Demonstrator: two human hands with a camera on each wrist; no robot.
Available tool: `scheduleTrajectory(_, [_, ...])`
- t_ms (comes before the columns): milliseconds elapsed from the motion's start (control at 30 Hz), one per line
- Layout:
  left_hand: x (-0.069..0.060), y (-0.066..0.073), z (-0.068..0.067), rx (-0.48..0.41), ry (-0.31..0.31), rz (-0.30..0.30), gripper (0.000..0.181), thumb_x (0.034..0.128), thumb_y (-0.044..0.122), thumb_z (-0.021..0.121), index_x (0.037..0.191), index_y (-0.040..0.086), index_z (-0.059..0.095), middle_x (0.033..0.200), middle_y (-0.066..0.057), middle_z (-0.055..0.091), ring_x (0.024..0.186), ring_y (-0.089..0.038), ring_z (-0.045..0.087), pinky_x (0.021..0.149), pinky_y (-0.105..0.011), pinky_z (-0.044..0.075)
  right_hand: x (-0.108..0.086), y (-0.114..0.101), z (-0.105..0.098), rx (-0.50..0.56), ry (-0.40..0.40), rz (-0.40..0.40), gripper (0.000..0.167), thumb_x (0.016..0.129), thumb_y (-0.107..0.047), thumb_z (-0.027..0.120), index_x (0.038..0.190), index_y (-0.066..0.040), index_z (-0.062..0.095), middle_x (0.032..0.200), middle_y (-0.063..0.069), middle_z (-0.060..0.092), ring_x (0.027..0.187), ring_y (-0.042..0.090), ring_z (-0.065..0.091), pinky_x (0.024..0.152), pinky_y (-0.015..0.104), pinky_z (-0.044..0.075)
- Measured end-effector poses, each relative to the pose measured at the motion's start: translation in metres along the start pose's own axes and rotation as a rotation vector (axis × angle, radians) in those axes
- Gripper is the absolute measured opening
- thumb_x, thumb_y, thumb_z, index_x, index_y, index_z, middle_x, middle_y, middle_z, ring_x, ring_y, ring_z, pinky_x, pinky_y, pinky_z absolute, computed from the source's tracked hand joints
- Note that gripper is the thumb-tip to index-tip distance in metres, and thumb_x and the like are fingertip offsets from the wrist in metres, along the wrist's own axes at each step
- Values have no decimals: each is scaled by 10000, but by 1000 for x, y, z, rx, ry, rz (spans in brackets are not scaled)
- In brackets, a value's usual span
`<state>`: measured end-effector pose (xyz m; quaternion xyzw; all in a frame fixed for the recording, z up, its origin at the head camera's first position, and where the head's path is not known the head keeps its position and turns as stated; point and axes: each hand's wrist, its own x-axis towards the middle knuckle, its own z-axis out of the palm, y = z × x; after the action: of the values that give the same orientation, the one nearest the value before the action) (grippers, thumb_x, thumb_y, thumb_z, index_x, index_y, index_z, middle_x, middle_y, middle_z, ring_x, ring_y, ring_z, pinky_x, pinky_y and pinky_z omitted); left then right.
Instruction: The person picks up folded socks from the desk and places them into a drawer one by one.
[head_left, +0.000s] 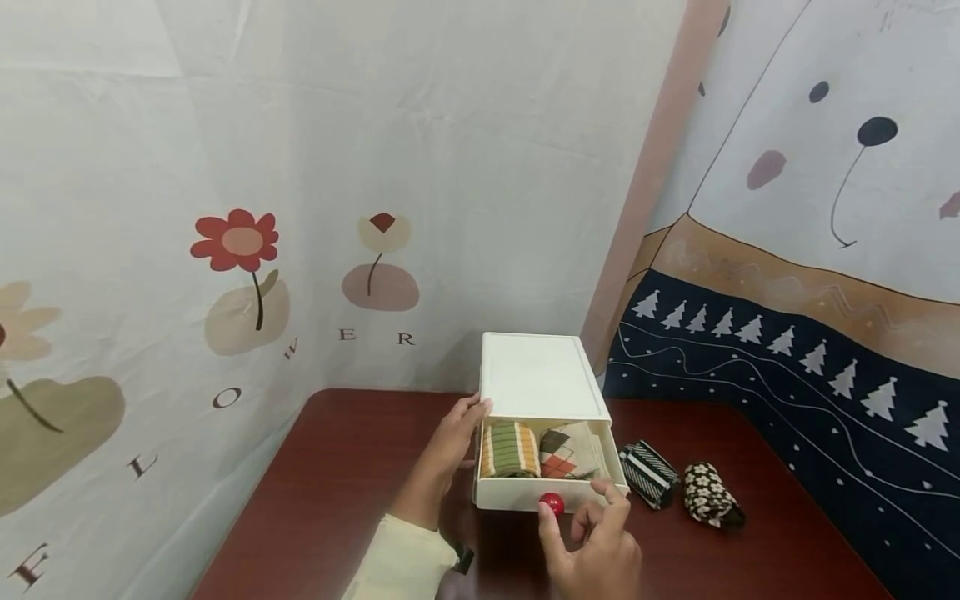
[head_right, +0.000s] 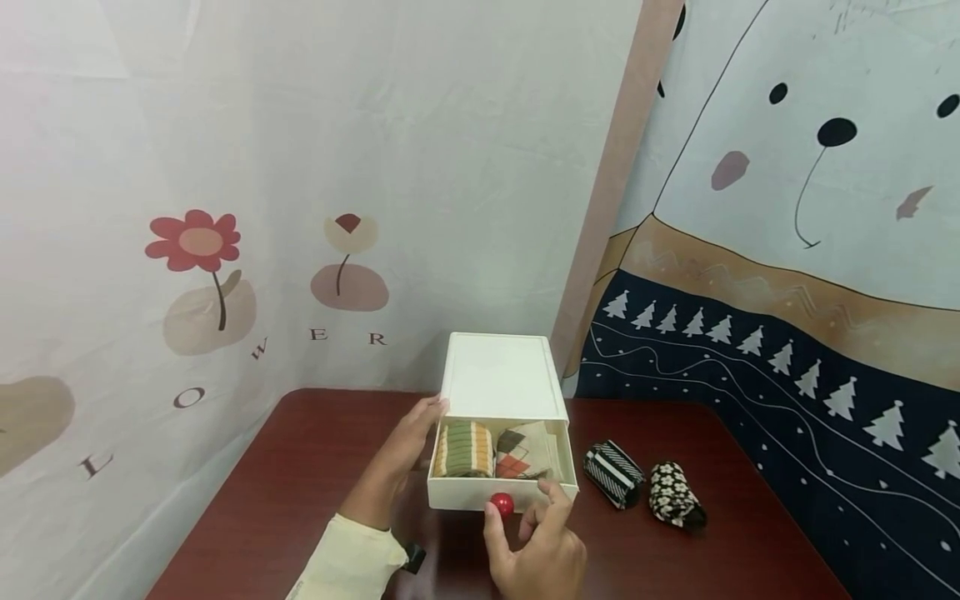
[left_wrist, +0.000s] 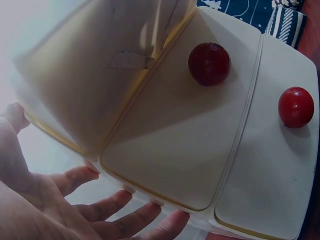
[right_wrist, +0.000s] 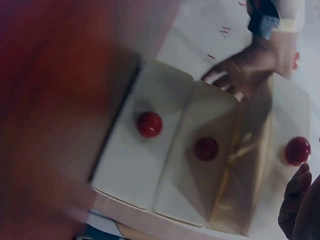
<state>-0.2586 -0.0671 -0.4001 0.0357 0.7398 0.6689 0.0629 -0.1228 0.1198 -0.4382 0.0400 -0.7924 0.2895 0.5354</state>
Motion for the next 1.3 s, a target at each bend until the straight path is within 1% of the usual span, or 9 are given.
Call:
scheduleTrajectory(167, [1,0,0,-5,5,-1,770,1070,605,549,1676,147,422,1643,-235,505,1479,-475,507,985,-733,549,-11,3,6,-69,-35,-11,761,1028,-748,509,1141,0,592,577,-188,363,553,-160,155,489,132,178])
scheduleTrajectory(233, [2,0,-1,-7,7,-2,768,1070,605,549,1675,147,424,1642,-236,507,1480,-477,505,991,-736,546,-13,4,8,-81,-47,-21,719,1033,-736,507,1098,-27,608,568,-197,347,537,-154,158,489,119,171])
scheduleTrajectory(333, [2,0,-1,-3,7,-1,768,1072,611,544,1672,146,428,1640,-239,507,1484,-482,501,988,-736,547,-14,4,11,-73,-55,-36,516,999,-576,660,1037,-62,626,550,-201,352,519,-148,188,477,114,182])
scheduleTrajectory(400, [2,0,-1,0,6,0,769,1072,611,542,1671,142,428,1640,-242,505,1487,-483,498,981,-729,552,-13,4,12,-59,-53,-47,389,901,-423,767,1008,-74,633,538,-197,371,518,-149,212,471,114,195])
scheduleTrajectory(500, [2,0,-1,4,6,0,767,1072,603,543,1669,136,428,1640,-248,502,1481,-482,503,969,-717,561,-12,4,14,-43,-48,-48,367,741,-269,837,987,-82,639,527,-194,383,536,-165,213,476,105,190])
scheduleTrajectory(600, [2,0,-1,-1,3,0,760,1072,588,546,1667,128,430,1624,-256,512,1456,-475,522,961,-711,563,-9,3,15,-41,-49,-42,381,707,-234,849,989,-81,643,524,-194,377,559,-176,195,483,104,181])
scheduleTrajectory(900, [-1,2,-3,-33,-10,-9,755,1069,584,557,1669,144,431,1586,-247,548,1363,-414,599,931,-647,585,7,4,19,-63,-140,-12,380,756,-199,876,1034,-91,640,536,-213,350,552,-145,202,481,151,214])
scheduleTrajectory(1100, [0,3,-2,-42,-27,-14,766,1062,602,564,1663,145,436,1598,-235,542,1398,-437,584,960,-691,575,17,6,23,-68,-204,-1,373,812,-200,889,1061,-91,633,519,-209,342,527,-127,210,473,159,211])
scheduleTrajectory(1300, [-2,6,-2,-49,-27,-22,774,1058,597,567,1668,142,429,1636,-240,507,1436,-456,549,979,-712,565,25,7,31,-89,-247,48,331,861,-214,873,1056,-89,638,513,-193,338,495,-67,253,469,202,247])
